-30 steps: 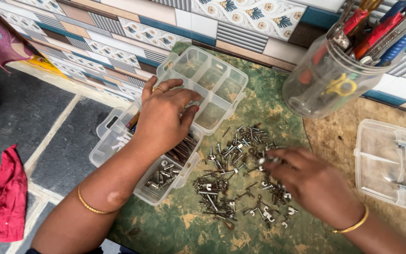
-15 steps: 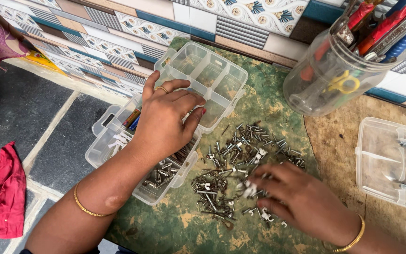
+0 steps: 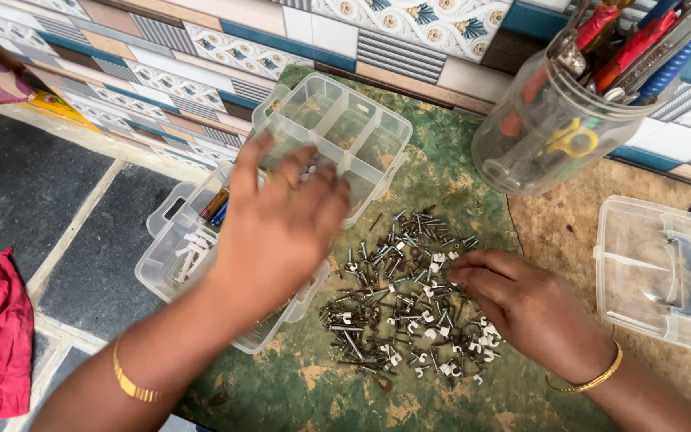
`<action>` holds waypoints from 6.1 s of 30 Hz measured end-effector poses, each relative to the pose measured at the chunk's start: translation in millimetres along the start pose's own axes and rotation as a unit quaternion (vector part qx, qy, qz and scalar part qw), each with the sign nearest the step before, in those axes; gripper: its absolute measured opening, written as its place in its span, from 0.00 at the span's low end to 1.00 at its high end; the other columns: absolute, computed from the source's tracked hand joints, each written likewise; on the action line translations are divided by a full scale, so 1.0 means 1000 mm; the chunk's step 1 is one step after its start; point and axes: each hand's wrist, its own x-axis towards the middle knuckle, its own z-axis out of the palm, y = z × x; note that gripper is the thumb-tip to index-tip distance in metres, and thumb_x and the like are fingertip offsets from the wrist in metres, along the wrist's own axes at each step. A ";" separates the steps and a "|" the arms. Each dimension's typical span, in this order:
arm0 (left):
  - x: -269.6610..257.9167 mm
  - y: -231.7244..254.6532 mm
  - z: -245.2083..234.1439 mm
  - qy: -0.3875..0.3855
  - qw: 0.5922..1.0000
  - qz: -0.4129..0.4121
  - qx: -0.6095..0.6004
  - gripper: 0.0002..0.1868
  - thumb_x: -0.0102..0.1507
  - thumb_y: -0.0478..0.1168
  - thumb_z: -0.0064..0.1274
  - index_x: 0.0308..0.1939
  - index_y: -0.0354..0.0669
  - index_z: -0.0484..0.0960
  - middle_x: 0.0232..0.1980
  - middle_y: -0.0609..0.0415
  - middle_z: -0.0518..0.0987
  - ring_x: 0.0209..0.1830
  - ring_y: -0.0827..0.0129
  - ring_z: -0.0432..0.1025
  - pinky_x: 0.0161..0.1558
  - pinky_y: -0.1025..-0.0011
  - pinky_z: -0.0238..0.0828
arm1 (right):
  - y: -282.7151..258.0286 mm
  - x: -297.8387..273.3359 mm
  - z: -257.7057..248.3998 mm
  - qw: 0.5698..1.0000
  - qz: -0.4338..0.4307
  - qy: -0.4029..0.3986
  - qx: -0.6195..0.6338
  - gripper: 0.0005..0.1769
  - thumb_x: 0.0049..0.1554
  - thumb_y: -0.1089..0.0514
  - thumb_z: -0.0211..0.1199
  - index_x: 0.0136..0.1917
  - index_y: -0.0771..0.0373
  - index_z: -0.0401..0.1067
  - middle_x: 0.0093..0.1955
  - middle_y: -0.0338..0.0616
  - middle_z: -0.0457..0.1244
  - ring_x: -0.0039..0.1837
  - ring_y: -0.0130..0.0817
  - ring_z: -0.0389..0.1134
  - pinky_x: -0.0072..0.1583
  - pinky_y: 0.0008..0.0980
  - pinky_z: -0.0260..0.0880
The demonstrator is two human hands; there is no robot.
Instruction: The person sorts a mixed pile of screws, bolts, and small white plastic fasteners on a table. They pick up items by hand and place them into compartments of a clear plastic organizer box, continuing to separate the fasteners throughout the clip.
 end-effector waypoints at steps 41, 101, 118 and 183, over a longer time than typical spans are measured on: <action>-0.031 0.090 0.014 -0.234 0.922 0.111 -0.288 0.14 0.46 0.41 0.60 0.33 0.37 0.81 0.37 0.48 0.77 0.39 0.58 0.74 0.39 0.59 0.72 | -0.016 0.002 0.015 0.997 -0.062 -0.034 0.022 0.13 0.43 0.56 0.73 0.43 0.58 0.77 0.47 0.37 0.68 0.51 0.39 0.68 0.55 0.39 0.67; -0.006 -0.064 0.022 -0.031 0.696 -0.255 -0.671 0.20 0.62 0.22 0.58 0.58 0.33 0.78 0.52 0.46 0.86 0.52 0.69 0.82 0.54 0.72 0.83 | -0.001 -0.013 0.053 0.985 0.114 0.040 0.125 0.17 0.49 0.61 0.71 0.53 0.57 0.80 0.48 0.44 0.71 0.46 0.29 0.76 0.43 0.30 0.77; -0.034 -0.124 0.028 -0.318 0.640 -0.115 -0.690 0.31 0.61 0.24 0.60 0.68 0.35 0.72 0.44 0.48 0.88 0.40 0.70 0.84 0.39 0.73 0.81 | 0.142 -0.054 0.155 0.994 0.081 0.032 0.059 0.18 0.52 0.49 0.70 0.55 0.53 0.79 0.44 0.43 0.73 0.48 0.35 0.77 0.52 0.35 0.80; -0.012 0.001 -0.012 -0.093 0.888 -0.033 -0.450 0.13 0.59 0.38 0.65 0.47 0.43 0.84 0.41 0.51 0.84 0.40 0.60 0.81 0.42 0.63 0.78 | -0.002 -0.023 0.055 0.935 0.111 0.086 0.325 0.14 0.51 0.72 0.68 0.52 0.67 0.77 0.56 0.47 0.74 0.55 0.31 0.78 0.53 0.30 0.78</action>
